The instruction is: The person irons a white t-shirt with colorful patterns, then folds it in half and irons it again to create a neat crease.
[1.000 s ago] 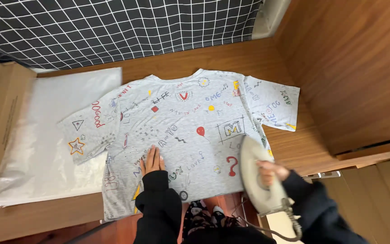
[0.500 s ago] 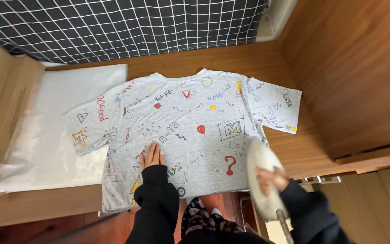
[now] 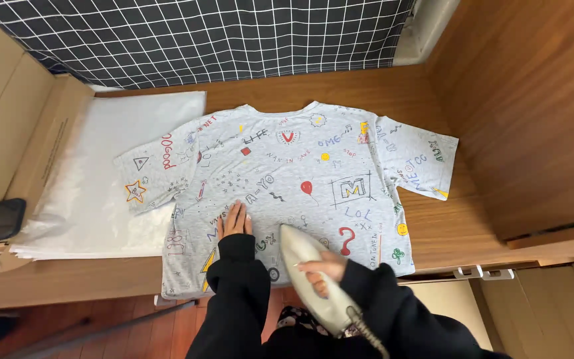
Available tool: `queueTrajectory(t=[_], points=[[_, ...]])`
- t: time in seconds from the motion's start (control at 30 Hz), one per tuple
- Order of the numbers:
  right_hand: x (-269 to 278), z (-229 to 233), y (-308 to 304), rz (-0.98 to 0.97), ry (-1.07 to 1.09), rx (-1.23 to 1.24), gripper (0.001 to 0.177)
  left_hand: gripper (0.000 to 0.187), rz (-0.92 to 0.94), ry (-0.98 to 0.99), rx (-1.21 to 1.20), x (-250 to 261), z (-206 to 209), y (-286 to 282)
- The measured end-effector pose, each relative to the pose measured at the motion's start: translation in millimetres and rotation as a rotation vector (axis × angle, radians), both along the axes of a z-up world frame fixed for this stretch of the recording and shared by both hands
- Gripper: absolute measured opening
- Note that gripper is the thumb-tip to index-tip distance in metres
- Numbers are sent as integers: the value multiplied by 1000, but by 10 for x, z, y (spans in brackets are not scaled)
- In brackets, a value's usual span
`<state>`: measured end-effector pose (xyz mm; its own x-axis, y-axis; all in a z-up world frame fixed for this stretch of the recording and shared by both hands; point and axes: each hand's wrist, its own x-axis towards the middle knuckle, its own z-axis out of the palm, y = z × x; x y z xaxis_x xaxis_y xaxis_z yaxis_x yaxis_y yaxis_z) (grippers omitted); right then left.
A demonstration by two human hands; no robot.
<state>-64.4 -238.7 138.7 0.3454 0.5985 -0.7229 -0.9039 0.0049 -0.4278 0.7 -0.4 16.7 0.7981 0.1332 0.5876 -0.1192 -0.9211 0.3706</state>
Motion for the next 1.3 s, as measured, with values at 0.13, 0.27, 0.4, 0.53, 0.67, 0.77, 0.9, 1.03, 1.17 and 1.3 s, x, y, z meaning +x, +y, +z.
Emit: queueTrajectory(t=[0.13,0.27,0.4,0.53,0.67,0.77,0.9,1.03,1.17,1.3], points=[[-39,-527,-750,-95,130,15,44,31,4,-56,40,23,-71,5],[-124,-1139,-1967,-277,19,141,20,37,54,84,24,49,-191,28],[-238,-2588,-3649,-383,-141,278,31,39,51,81,46,93,-315,68],[-193,-2017,-3604,-396,-110,395,42,37,90,73,94,87,-216,40],[-229,-1899,-3192,-424,-190,450,53,39,7,102,-38,0,-8,20],[-342,-1704,-2547,-408,-186,313,51,38,14,59,-7,79,-187,34],[-272,-604,-1176,-335,-143,-51,23,36,96,-75,120,108,-245,23],[-173,-524,-325,-251,-95,-46,29,36,132,-89,122,147,-312,21],[-86,-284,48,-135,-68,-18,30,31,137,-122,110,104,-162,-28],[-79,-480,-59,-134,-24,-20,19,36,69,123,119,-28,76,-25]])
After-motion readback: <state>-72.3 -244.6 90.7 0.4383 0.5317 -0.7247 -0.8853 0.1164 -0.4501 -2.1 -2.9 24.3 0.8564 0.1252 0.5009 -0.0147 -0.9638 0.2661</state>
